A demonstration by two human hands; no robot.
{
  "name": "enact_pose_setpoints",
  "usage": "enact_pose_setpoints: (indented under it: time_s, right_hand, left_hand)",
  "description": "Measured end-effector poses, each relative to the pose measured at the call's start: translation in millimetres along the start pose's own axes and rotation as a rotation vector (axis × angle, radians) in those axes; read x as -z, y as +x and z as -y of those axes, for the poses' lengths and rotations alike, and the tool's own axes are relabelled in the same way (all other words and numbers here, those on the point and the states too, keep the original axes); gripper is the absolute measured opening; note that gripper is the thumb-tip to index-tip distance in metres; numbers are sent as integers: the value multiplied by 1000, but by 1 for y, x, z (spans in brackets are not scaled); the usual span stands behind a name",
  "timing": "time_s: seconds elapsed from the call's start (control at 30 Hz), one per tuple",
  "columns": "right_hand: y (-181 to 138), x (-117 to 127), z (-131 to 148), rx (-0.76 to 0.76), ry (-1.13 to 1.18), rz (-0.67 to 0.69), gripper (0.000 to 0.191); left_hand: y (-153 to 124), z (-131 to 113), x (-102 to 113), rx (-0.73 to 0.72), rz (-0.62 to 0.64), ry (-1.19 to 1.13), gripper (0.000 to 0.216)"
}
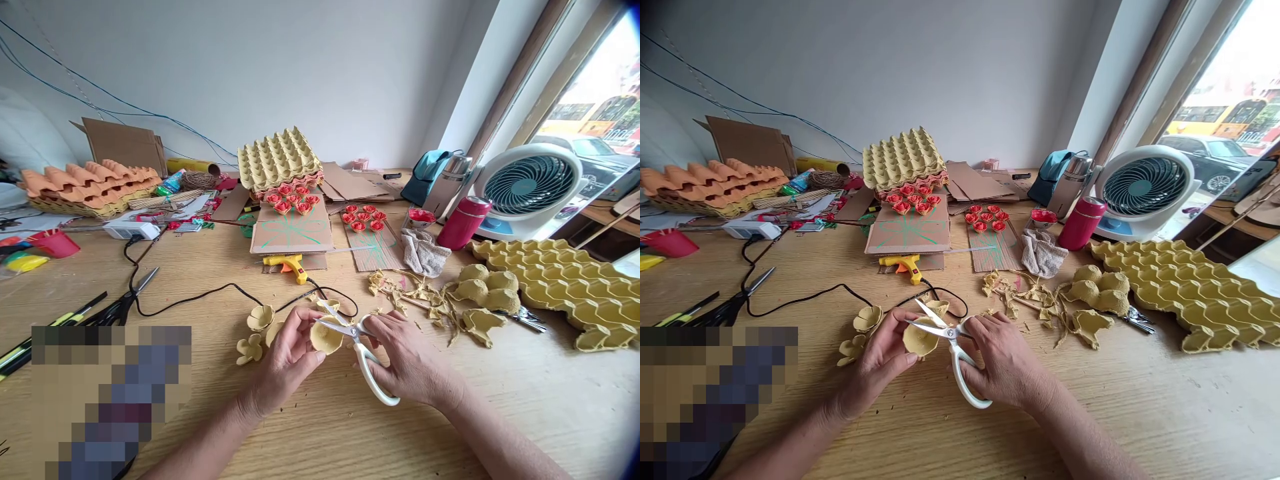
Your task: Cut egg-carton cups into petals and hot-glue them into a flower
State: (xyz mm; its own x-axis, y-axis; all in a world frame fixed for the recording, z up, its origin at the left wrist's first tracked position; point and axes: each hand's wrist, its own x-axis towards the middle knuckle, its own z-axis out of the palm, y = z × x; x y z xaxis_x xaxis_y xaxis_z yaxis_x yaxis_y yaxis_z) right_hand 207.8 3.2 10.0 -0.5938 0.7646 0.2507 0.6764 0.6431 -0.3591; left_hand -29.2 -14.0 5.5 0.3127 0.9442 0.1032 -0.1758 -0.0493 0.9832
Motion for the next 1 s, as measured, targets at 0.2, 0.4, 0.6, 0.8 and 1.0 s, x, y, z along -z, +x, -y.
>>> enact_pose_setpoints:
  time_s: [0.2,0.4,0.6,0.8,1.0]
  right_hand:
    - [-1,-1,-1,15,17,-26,20]
    - [-4,0,0,28,12,-14,22]
    - [-4,0,-3,45,5,-25,28]
    - [-2,0,-1,24,-6,0,18]
    - [1,1,3,13,-1,8,17]
  left_hand:
    - [0,4,3,-20,2,-49,31]
    - [2,10,4,-47,9,-168,31]
    - [3,3,1,-43,-33,-274,26]
    - [1,10,6,-47,-35,-179,22]
    - [-2,10,5,-48,24,-21,22]
